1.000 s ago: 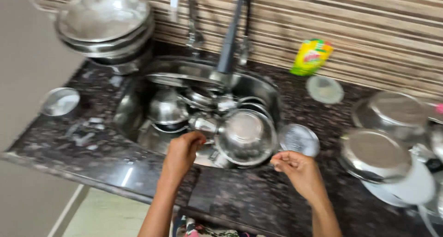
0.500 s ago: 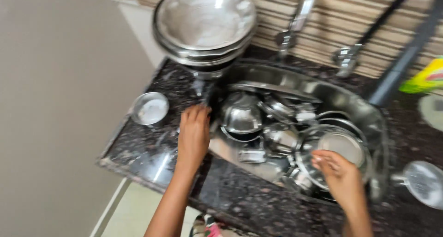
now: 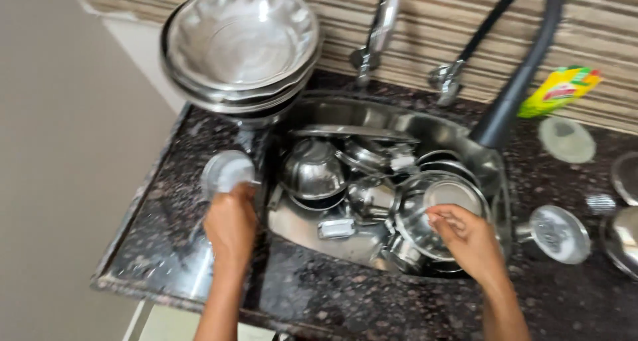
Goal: The person washes various stainless steel kitchen items in a sink using a steel wool scrubber and running water. They scrub and rinse small bowls, plates, and a larger pot, placing the cleaned items on the countertop to the right of the sink.
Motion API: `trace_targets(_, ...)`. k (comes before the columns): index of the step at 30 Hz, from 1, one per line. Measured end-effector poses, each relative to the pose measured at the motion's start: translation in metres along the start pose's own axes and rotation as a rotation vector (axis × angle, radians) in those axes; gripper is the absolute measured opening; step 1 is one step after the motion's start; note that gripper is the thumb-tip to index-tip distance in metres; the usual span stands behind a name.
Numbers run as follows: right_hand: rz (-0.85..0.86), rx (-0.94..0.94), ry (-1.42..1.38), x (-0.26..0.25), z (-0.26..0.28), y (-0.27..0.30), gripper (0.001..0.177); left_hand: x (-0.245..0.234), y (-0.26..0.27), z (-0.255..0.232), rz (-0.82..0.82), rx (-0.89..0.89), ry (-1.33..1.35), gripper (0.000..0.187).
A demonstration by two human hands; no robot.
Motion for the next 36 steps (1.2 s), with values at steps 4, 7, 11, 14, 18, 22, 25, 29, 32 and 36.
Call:
trace_targets(4, 0.013, -0.063, -0.048, -0.033, 0.001, -0.065, 0.021, 0.034, 0.0, -0.101, 0.178, -0.101, 0.525, 0.025)
trace_targets(7, -0.112, -0.232, -0.076, -0.066, 0.025, -0.136, 0.016, 0.097, -0.001, -0.165, 0.215, 0.023, 1.183, 0.024)
trace_targets(11, -0.438, -0.481, 0.439, -0.084, 0.055, -0.213, 0.021, 0.147, -0.009, -0.23, 0.363, -0.106, 1.602, 0.023)
trace_targets(14, -0.325, -0.441, 0.08, -0.078, 0.078, -0.235, 0.024, 0.149, -0.017, -0.257, 0.422, -0.214, 1.707, 0.019)
trace_targets(18, -0.229, -0.419, -0.344, -0.065, 0.087, -0.247, 0.027, 0.138, -0.024, -0.265, 0.506, -0.346, 1.675, 0.018)
trace_targets(22, -0.348, -0.358, -0.18, -0.07, 0.106, -0.216, 0.024, 0.14, -0.026, -0.266, 0.556, -0.381, 1.608, 0.018)
trace_targets(25, -0.338, -0.619, -0.09, -0.067, 0.119, -0.198, 0.02, 0.145, -0.024, -0.268, 0.593, -0.384, 1.602, 0.019)
trace_targets(29, -0.253, -0.477, -0.131, -0.066, 0.117, -0.203, 0.024, 0.15, -0.023, -0.274, 0.619, -0.387, 1.591, 0.02)
trace_targets(32, -0.24, -0.617, -0.043, -0.061, 0.128, -0.194, 0.022, 0.152, -0.023, -0.277, 0.625, -0.426, 1.604, 0.019)
trace_targets(36, -0.261, -0.863, 0.012, -0.052, 0.135, -0.19, 0.019, 0.155, -0.025, -0.279, 0.615, -0.453, 1.666, 0.019)
Point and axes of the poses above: each hand's wrist, its own y-axis away from the middle knuckle, its own x-axis out of the palm, z = x × y, the point moved 6 cm from there along -y, towards the middle knuckle, and after that the axes turned 11 degrees about x, right-handed, at the moved point
